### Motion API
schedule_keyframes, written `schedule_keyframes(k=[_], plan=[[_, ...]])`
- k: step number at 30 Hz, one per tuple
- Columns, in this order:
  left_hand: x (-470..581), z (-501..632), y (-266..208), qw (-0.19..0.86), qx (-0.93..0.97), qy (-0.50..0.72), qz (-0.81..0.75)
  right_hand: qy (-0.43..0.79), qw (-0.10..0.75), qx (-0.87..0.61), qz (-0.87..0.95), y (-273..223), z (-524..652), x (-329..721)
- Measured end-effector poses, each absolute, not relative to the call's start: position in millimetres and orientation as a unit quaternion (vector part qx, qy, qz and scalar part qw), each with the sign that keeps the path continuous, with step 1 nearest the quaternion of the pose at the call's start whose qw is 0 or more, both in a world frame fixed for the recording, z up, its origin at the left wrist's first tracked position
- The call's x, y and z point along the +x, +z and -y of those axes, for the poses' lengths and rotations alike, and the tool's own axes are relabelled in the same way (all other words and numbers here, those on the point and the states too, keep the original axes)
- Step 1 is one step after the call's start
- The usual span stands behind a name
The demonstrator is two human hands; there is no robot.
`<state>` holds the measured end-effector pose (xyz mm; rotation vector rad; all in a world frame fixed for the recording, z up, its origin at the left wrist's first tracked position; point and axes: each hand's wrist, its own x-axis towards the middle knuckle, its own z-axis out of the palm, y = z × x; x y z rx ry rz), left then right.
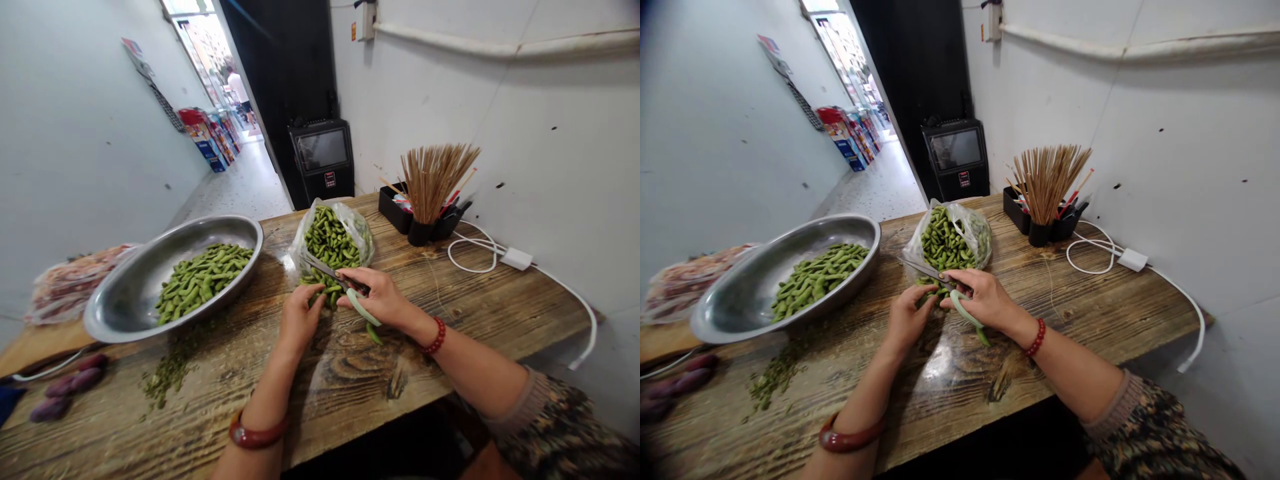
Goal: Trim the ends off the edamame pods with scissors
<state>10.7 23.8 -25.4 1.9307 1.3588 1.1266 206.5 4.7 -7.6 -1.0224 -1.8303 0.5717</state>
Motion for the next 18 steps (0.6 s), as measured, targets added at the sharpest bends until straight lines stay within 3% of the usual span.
schedule_keyframes(k=[5,9,13,18], plan=[[23,-19,-19,0.119,0.801,0.251,-0.530,0.235,0.465,-0.410,0.749,-8,-4,205],[23,-16,-16,0.085,0.822,0.179,-0.534,0.236,0.464,-0.407,0.750,-11,-5,205],[18,-14,-19,0.121,0.827,0.205,-0.509,0.233,0.466,-0.406,0.751,-14,-6,205],[12,-15,-19,0.232,0.763,0.339,-0.499,0.226,0.461,-0.419,0.749,-14,-7,206]])
